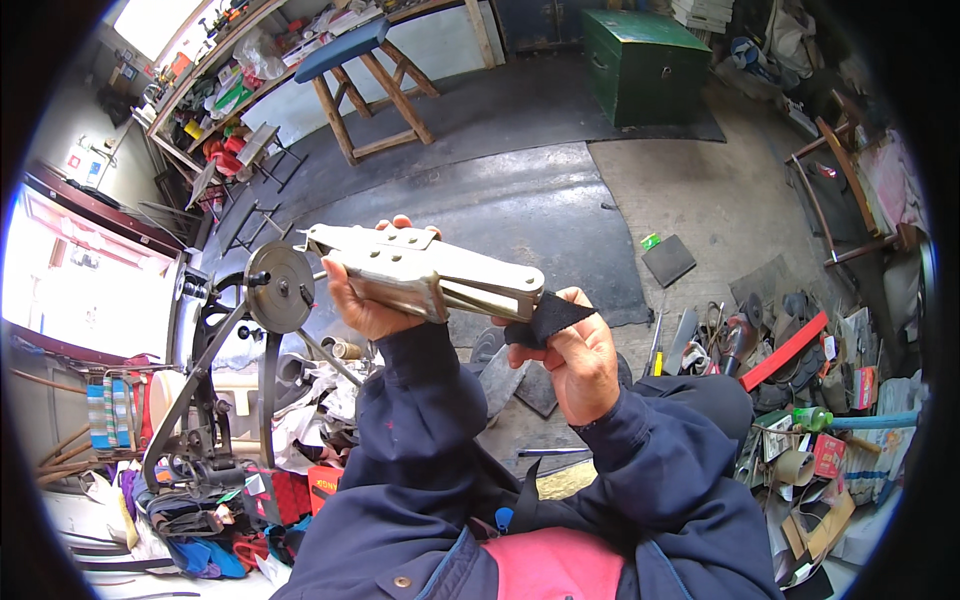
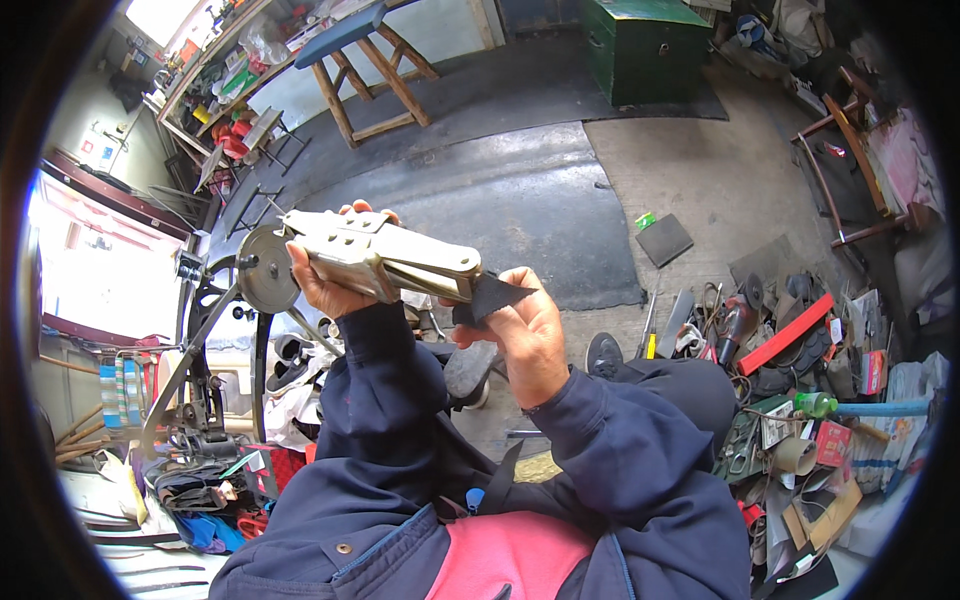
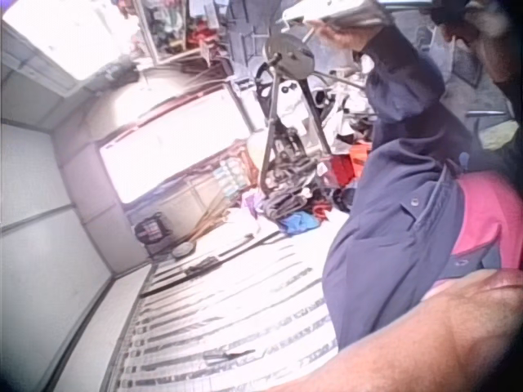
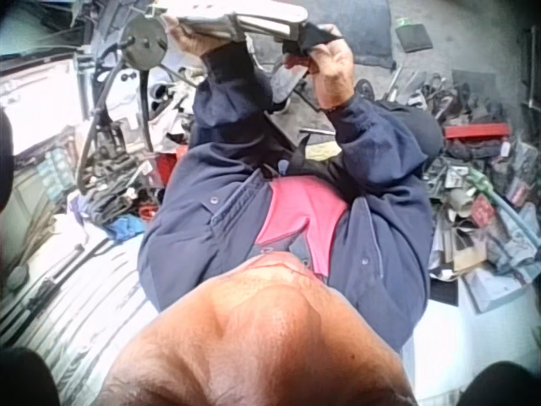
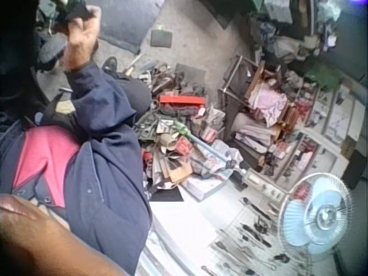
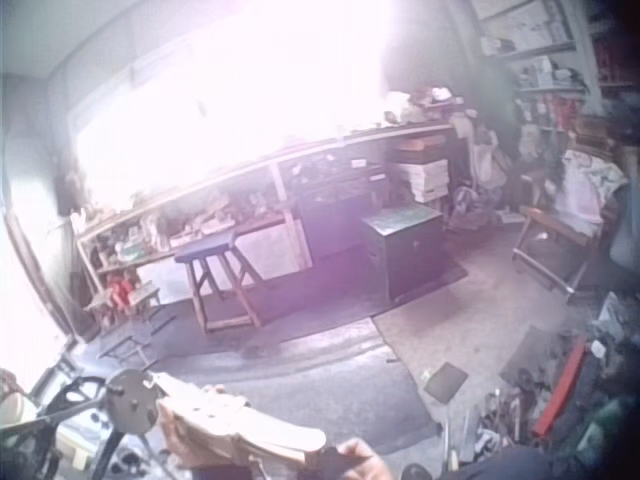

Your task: The person uses a screwdriver to tighten a screw on a metal device, then attaches a black strap to the device by threading it through slots and securing it.

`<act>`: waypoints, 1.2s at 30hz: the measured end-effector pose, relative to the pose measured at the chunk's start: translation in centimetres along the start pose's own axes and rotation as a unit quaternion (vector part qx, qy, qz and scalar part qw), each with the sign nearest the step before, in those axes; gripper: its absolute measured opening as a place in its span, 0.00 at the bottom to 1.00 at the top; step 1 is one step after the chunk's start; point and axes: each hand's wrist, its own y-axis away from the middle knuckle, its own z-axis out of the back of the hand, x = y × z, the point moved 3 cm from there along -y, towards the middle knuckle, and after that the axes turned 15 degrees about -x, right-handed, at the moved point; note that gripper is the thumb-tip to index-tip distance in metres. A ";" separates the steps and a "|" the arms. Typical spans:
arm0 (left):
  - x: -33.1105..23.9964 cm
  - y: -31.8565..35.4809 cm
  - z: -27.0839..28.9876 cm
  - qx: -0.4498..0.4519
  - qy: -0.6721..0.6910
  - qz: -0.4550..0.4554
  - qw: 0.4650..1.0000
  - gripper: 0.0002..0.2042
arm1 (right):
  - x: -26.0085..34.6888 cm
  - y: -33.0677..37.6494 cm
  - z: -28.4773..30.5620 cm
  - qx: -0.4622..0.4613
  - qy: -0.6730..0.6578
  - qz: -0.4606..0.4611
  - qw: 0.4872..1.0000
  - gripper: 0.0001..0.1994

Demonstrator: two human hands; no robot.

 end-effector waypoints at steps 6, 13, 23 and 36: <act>0.4 0.8 -0.5 -0.022 -0.027 -0.007 0.999 0.29 | -0.1 0.0 0.1 -0.043 -0.051 0.017 0.998 0.15; 0.6 1.4 -0.7 -0.058 -0.036 -0.012 0.998 0.28 | -0.4 -0.5 1.1 -0.040 -0.013 0.016 0.999 0.17; 0.6 1.7 1.7 -0.208 -0.087 0.045 0.973 0.23 | -2.1 -1.3 3.8 -0.058 0.080 -0.038 0.994 0.14; 0.6 4.5 8.8 -0.334 -0.193 0.152 0.910 0.18 | -1.8 -1.0 10.1 -0.190 0.247 -0.032 0.950 0.13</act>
